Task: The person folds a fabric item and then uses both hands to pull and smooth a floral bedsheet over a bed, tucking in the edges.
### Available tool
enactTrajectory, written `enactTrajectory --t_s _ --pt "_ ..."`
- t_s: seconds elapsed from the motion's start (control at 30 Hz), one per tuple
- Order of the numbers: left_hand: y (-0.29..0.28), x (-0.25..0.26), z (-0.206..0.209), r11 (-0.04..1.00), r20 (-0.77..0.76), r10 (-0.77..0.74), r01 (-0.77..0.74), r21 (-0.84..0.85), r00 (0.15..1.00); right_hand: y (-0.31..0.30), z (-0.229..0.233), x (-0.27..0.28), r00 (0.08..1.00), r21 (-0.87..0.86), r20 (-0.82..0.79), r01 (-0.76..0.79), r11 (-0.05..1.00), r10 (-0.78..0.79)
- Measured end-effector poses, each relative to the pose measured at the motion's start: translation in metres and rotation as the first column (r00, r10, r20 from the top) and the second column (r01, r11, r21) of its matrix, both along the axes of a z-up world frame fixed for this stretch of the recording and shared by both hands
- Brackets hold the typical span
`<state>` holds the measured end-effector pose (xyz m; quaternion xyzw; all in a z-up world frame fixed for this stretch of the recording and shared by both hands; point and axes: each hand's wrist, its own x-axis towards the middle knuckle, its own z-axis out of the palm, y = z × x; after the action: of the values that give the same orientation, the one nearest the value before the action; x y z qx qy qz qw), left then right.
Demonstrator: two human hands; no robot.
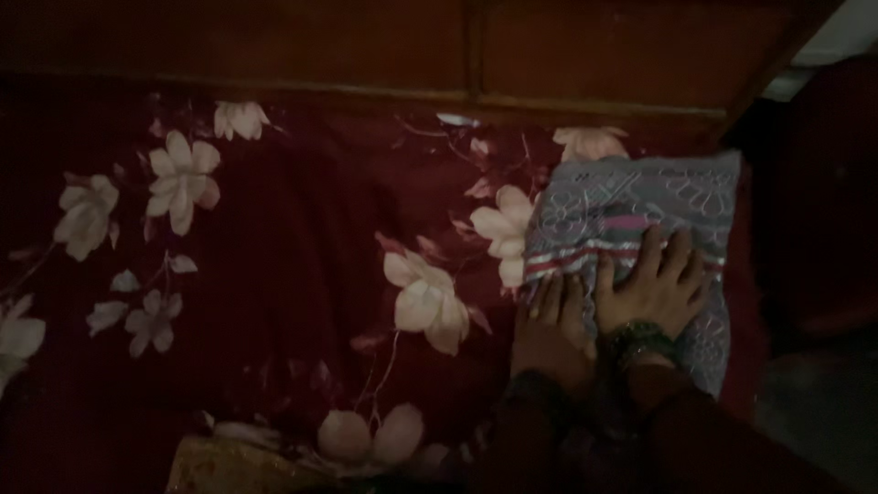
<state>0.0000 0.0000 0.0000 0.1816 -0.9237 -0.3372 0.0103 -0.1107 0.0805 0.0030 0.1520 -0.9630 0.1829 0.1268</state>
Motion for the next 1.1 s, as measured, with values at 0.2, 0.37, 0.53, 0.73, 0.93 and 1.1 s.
enactTrajectory --t_s 0.2,0.37,0.53,0.73,0.93,1.1 --pt "0.006 0.015 -0.01 0.98 -0.433 0.058 -0.135 -0.148 0.899 -0.003 -0.007 -0.002 0.998 -0.004 -0.049 0.026 1.0 -0.026" --pt "0.003 0.014 -0.002 0.995 -0.414 0.064 -0.09 -0.043 0.908 -0.003 -0.008 -0.005 0.997 0.024 -0.068 0.037 0.999 -0.035" --pt "0.003 0.018 0.004 0.993 -0.433 0.089 -0.113 -0.028 0.897 -0.004 -0.011 -0.002 0.996 0.004 -0.088 0.019 1.0 -0.019" --pt "0.003 0.015 -0.005 0.996 -0.396 0.06 -0.079 -0.031 0.916 -0.002 -0.013 -0.002 0.991 0.007 -0.13 0.002 1.0 -0.001" --pt "0.006 0.012 -0.014 0.991 -0.358 0.05 -0.092 -0.1 0.932 0.006 -0.011 0.0 0.983 0.032 -0.176 -0.049 0.998 0.053" --pt "0.001 0.02 -0.003 0.977 -0.41 0.014 -0.101 -0.19 0.912 -0.001 -0.004 0.006 0.986 -0.013 -0.163 -0.037 0.999 0.034"
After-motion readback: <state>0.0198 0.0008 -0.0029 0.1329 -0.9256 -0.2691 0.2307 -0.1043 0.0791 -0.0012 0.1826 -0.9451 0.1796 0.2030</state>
